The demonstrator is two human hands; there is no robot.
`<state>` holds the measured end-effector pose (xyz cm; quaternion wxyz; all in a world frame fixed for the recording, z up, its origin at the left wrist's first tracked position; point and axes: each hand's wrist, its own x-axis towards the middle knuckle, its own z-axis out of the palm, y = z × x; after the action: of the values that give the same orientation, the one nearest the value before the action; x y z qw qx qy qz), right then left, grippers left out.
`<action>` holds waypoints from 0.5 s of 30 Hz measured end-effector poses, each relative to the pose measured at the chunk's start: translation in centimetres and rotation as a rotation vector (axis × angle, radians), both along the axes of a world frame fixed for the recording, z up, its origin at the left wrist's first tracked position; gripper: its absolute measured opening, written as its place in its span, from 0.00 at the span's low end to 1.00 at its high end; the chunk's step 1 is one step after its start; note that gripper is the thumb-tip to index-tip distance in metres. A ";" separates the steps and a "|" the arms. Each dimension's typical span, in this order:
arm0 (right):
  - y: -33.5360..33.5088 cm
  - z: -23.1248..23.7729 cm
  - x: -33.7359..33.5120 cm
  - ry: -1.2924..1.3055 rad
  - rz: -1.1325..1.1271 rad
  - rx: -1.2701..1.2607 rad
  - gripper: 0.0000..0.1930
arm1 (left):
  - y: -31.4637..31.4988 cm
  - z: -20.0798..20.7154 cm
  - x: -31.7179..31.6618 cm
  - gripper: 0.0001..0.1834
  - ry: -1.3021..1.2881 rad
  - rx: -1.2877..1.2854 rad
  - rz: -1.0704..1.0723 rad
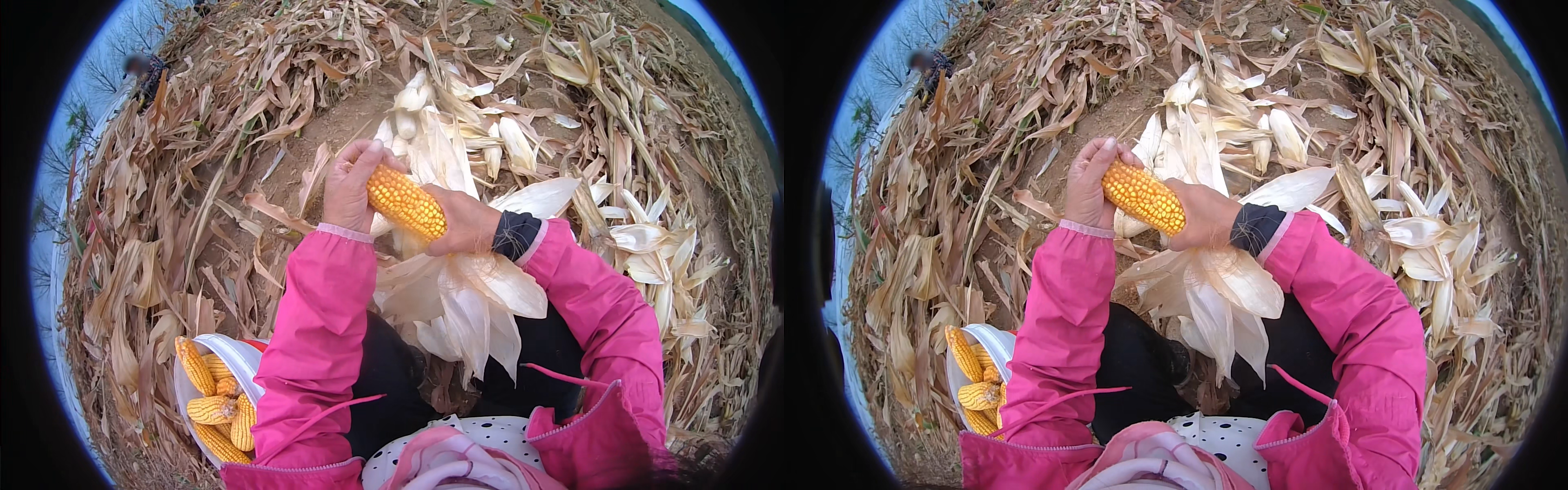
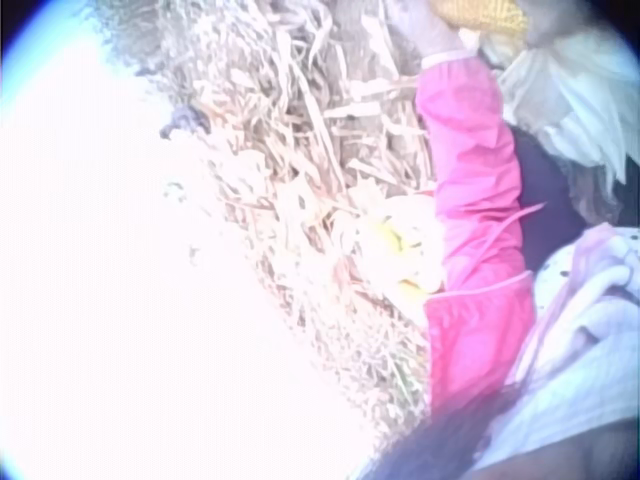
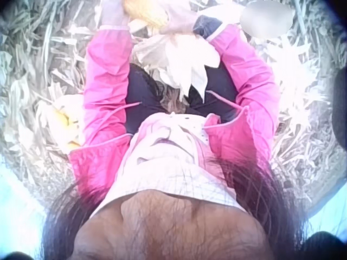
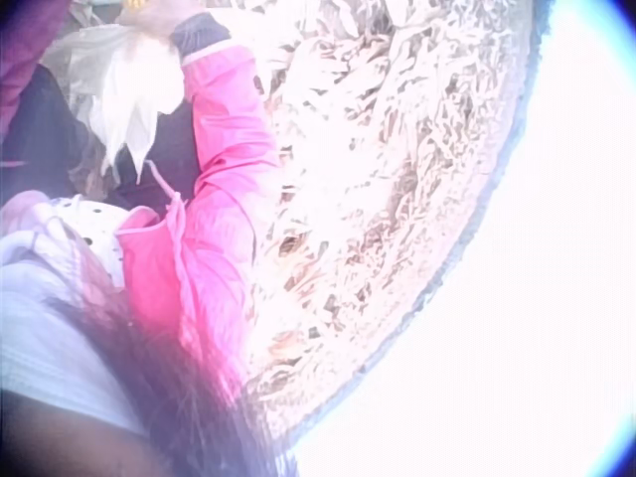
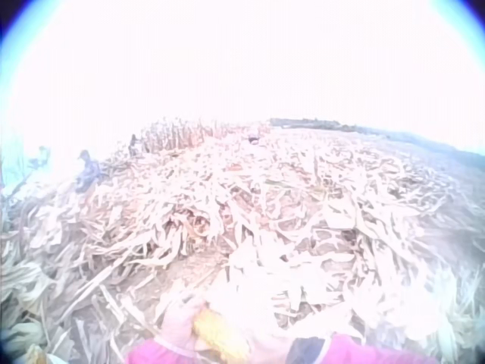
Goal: The person sits on the ground in a cornfield and husks corn cobs by hand, removing the dried husks and placing the cleaned cobs into a white bucket.
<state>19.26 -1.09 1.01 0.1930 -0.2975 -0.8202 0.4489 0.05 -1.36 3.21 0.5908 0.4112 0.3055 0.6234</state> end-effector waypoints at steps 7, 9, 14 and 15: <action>0.2 -0.5 0.7 -0.223 -0.209 0.382 0.29 | -0.4 0.0 -0.5 0.13 0.595 0.101 0.124; 0.6 -0.8 1.0 -0.185 -0.214 0.448 0.29 | -0.5 -0.6 -1.1 0.14 0.849 0.189 0.107; 0.6 -0.5 1.4 -0.230 -0.191 0.623 0.27 | 0.1 -2.3 -1.5 0.13 0.784 0.114 0.134; 0.7 -0.6 1.4 -0.247 -0.196 0.655 0.27 | 0.2 -2.4 -1.6 0.14 0.770 0.097 0.129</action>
<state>20.69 -0.37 0.45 0.2195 -0.3490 -0.9053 0.1024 -1.53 -1.16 0.80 0.3724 0.6222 0.5001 0.4733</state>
